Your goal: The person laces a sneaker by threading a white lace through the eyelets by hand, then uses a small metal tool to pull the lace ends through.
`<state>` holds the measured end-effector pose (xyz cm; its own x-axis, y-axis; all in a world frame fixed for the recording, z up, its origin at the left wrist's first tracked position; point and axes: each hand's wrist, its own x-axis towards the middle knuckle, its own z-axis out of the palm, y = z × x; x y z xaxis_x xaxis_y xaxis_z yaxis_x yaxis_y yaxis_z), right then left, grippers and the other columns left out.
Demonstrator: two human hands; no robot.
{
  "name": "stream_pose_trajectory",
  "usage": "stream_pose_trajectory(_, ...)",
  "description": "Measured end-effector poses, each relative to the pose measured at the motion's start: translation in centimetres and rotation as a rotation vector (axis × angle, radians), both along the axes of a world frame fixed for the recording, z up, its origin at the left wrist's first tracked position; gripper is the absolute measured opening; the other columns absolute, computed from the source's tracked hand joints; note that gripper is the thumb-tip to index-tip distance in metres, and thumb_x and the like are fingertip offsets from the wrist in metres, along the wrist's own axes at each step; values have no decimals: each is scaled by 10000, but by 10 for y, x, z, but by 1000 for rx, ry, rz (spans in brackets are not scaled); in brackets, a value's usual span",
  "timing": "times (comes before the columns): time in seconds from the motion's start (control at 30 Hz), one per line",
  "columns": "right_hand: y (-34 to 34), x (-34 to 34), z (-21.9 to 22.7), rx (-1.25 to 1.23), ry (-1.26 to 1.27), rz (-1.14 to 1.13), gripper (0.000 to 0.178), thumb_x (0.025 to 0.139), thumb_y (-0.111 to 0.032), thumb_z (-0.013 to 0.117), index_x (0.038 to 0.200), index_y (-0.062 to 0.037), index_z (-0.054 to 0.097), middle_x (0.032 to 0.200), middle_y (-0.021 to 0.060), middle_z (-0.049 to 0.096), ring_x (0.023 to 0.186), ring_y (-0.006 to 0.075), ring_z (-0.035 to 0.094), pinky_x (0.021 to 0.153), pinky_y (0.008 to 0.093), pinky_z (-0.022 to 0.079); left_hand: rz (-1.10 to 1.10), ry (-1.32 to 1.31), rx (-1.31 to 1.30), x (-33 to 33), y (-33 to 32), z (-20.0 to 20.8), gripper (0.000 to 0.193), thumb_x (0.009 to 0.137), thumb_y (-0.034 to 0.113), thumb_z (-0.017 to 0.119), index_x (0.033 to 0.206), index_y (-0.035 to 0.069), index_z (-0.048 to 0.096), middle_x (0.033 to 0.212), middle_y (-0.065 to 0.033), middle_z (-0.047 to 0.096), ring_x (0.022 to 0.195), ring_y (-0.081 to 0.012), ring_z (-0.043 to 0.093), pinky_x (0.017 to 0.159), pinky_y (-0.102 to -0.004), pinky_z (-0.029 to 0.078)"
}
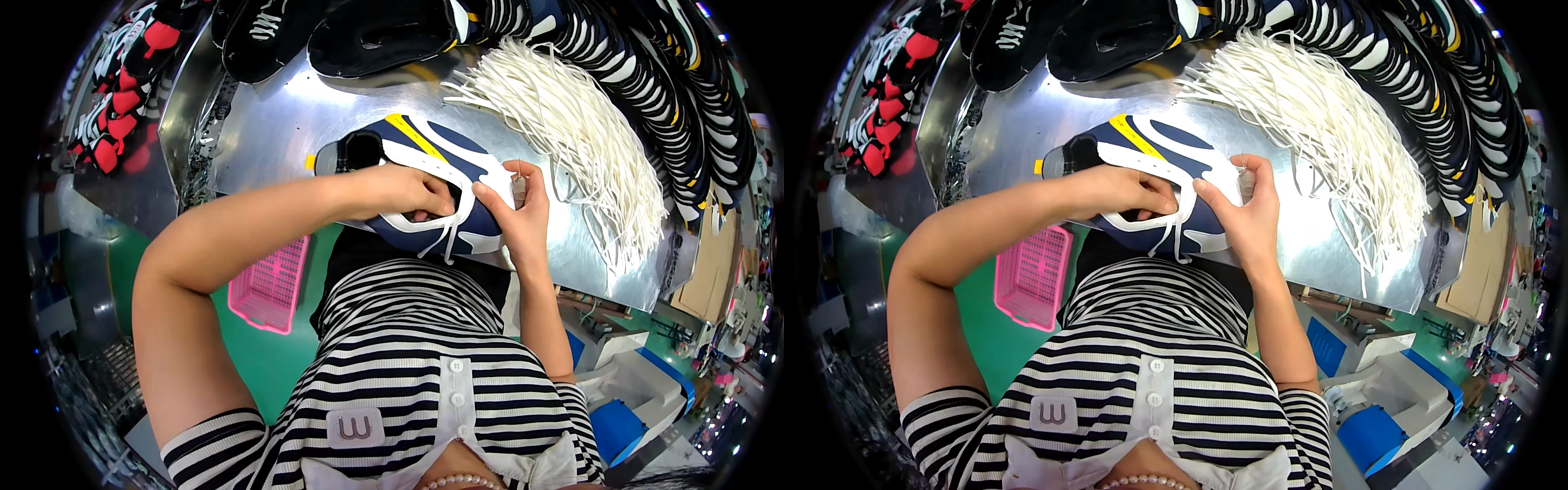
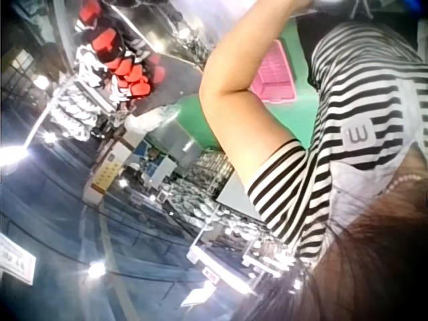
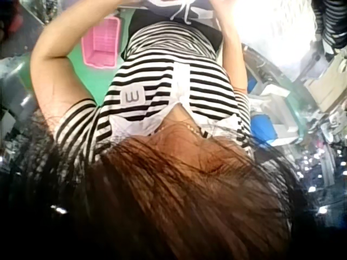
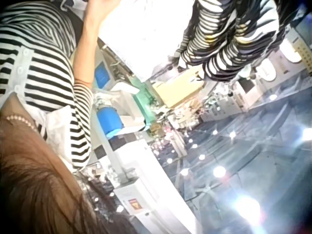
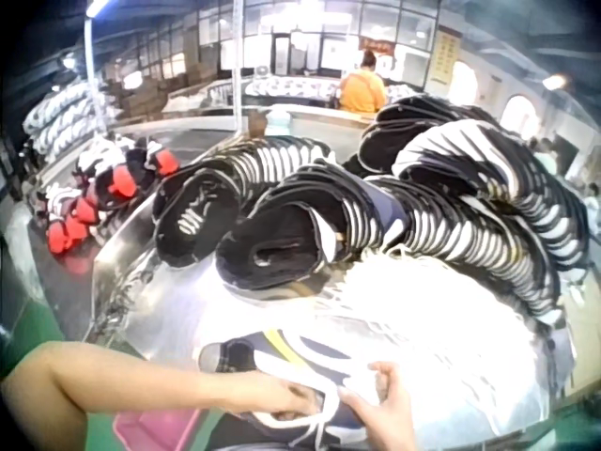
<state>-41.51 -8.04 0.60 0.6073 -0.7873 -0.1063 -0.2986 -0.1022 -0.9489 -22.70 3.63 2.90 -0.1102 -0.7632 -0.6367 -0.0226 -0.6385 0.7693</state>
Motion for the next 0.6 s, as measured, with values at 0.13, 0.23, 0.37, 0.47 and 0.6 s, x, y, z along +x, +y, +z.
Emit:
stream_pose_trajectory(0.13, -6, -6, 6, 246, -50, -81, 487, 754, -177, 846, 1100, -13, 547, 932, 102, 653, 778, 137, 611, 697, 265, 510, 241, -654, -461, -4, 0, -11, 175, 849, 187, 592, 884, 46, 690, 851, -168, 674, 802, -348, 643, 731, -433, 502)
stream_pose_trajectory(0.23, -7, -10, 4, 333, -88, -46, 456, 774, -168, 832, 1089, -2, 546, 917, 119, 660, 751, 132, 619, 657, 253, 517, 161, -778, -619, -13, 7, -8, 151, 839, 182, 605, 848, 64, 698, 820, -143, 680, 797, -349, 648, 717, -435, 503)
stream_pose_trajectory(0.37, -8, -14, 4, 358, -65, 14, 471, 775, -214, 835, 1085, -9, 546, 906, 114, 652, 757, 134, 613, 660, 254, 509, 85, -660, -626, -15, 4, -8, 135, 820, 167, 617, 809, 47, 678, 763, -149, 666, 761, -342, 648, 698, -436, 499)
stream_pose_trajectory(0.47, -8, -17, 3, 282, -48, 37, 498, 763, -251, 842, 1085, -8, 550, 895, 108, 644, 767, 139, 603, 669, 262, 496, 92, -884, -704, -20, 9, 0, 116, 803, 133, 627, 783, 22, 652, 740, -159, 652, 732, -353, 634, 679, -452, 488)
stream_pose_trajectory(0.6, -13, -22, -5, 75, -33, -18, 526, 749, -286, 848, 1083, 1, 561, 889, 102, 639, 779, 150, 592, 687, 272, 483, 133, -1217, -894, 1, 24, 28, 87, 784, 44, 630, 862, 12, 614, 894, -154, 633, 896, -346, 588, 777, -426, 467)
